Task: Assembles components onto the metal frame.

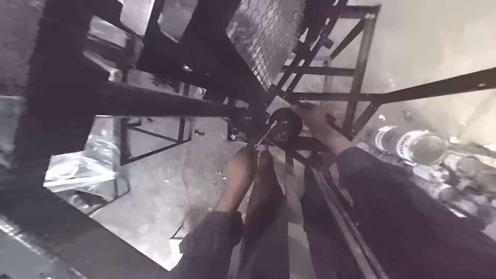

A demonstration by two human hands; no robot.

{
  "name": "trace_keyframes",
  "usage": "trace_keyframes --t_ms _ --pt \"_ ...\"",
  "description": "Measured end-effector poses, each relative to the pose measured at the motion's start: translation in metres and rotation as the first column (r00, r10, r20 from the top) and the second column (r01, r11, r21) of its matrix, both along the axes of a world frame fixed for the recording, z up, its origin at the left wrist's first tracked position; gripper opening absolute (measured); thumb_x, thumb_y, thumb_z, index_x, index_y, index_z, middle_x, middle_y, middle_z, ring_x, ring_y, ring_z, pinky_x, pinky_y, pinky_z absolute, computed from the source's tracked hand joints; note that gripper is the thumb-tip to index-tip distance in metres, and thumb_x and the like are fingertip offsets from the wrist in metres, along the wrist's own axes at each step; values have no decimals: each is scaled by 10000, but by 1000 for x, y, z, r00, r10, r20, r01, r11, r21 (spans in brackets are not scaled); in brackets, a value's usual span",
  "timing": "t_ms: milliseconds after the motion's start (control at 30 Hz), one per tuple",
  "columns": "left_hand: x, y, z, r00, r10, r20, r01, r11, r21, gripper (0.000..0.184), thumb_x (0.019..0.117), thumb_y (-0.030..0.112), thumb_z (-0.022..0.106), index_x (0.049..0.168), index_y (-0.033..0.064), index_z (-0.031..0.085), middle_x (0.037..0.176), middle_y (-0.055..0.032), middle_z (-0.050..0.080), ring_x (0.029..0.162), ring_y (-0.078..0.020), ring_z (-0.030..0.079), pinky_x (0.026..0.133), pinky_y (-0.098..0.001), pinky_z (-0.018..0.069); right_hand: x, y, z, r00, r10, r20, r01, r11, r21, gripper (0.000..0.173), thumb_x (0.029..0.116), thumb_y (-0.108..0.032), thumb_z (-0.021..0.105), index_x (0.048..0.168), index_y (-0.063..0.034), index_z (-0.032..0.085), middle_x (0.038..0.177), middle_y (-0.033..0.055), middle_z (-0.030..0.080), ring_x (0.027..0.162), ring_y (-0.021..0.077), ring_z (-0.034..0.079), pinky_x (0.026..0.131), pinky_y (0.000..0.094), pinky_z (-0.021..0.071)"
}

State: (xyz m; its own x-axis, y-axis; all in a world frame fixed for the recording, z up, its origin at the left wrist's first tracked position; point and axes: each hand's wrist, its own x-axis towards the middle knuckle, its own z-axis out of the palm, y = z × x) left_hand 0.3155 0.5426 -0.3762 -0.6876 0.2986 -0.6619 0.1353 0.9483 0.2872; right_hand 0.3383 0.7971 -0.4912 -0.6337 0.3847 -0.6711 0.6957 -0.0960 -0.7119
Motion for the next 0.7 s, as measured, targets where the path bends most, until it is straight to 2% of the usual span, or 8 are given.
trace_keyframes --t_ms 133,233,300,400,433,533,600,700 --pt "-8 23 -2 998 -62 -33 57 989 -138 359 1078 265 481 1369 124 639 1269 -179 677 1125 -367 683 954 -564 538 2 10 19 998 -30 55 32 999 -29 319 1051 -289 589 1278 -70 637 947 46 641 696 90 536 626 289 468" --pt "-2 32 -9 990 -63 -122 40 982 -186 347 1083 261 460 1334 152 674 1210 -188 700 1072 -385 697 892 -582 556 17 19 25 996 -8 91 17 995 -98 312 1017 -225 595 1308 -113 609 978 69 670 731 119 612 637 295 522" --pt "-5 42 -13 995 2 -100 -26 972 -233 343 1087 250 452 1293 105 685 1205 -222 691 1105 -418 675 912 -609 532 13 17 32 996 -2 88 11 996 -93 303 1006 -157 601 1298 -79 619 1028 94 695 784 163 669 681 346 575" --pt "-8 46 -20 945 307 -110 -310 950 -16 334 1073 283 507 1214 45 694 1114 -210 711 1073 -368 682 937 -581 525 26 10 58 994 94 49 -89 992 -84 326 1026 -238 610 1331 -122 603 1116 112 689 857 210 687 738 420 593" --pt "-8 46 -20 911 400 -99 -393 916 85 318 1057 294 549 1192 48 700 1061 -189 720 1025 -336 694 915 -559 538 24 7 65 994 92 54 -86 990 -107 324 1026 -229 607 1332 -122 594 1104 93 675 858 184 664 747 394 581" --pt "-8 42 -17 843 537 -24 -513 816 265 266 1021 283 622 1166 74 700 945 -113 715 876 -229 695 808 -478 574 18 -1 45 996 83 11 -81 988 -134 239 998 -199 654 1201 -75 664 897 46 686 710 118 638 664 316 570" --pt "-7 40 -17 889 456 -37 -440 875 200 275 1040 268 583 1181 56 688 959 -126 711 878 -242 692 806 -472 574 34 -2 29 986 165 -39 -168 980 -105 249 1002 -246 633 1198 -95 664 880 74 698 672 161 654 618 357 580" --pt "-7 42 -14 992 91 -84 -97 993 -71 319 1080 223 483 1271 56 676 1098 -212 713 1033 -378 693 888 -564 548 29 -8 32 986 161 42 -159 986 -46 292 1011 -228 650 1256 -70 643 939 129 692 696 205 647 648 410 573"
